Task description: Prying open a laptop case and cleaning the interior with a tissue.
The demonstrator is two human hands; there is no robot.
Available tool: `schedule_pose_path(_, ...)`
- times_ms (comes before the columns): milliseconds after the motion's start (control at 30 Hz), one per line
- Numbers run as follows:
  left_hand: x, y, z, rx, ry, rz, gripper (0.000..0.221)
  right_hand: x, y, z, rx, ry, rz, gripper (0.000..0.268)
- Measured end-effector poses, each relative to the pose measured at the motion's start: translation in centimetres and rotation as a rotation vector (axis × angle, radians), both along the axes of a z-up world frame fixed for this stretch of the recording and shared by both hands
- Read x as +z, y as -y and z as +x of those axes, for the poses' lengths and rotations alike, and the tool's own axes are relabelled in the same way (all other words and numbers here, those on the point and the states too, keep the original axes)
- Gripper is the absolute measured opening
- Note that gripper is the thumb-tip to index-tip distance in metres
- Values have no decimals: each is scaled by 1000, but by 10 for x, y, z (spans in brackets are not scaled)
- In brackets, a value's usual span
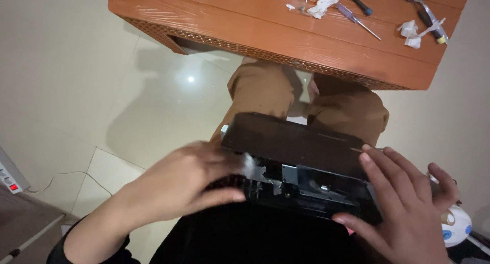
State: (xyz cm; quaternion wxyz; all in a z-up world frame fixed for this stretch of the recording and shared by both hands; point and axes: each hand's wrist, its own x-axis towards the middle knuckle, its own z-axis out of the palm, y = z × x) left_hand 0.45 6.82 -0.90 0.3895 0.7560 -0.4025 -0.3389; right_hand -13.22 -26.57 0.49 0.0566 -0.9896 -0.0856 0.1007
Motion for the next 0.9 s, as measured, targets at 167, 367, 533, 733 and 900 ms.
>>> schedule_pose_path(167,6,-9,3,144,103,76,31,1,1,2,-26,-25,-51,109)
schedule_pose_path(367,14,-22,-1,429,1,16,18,-1,3,0,-30,5,-7,105)
schedule_pose_path(533,13,-38,-17,420,-54,-73,22,-2,2,0,-24,10,-3,106)
schedule_pose_path(733,2,-25,-23,319,135,21,23,0,-1,0,-15,22,-26,105)
schedule_pose_path(900,-14,-21,-14,322,201,29,34,0,-1,-2,-43,-4,-39,103)
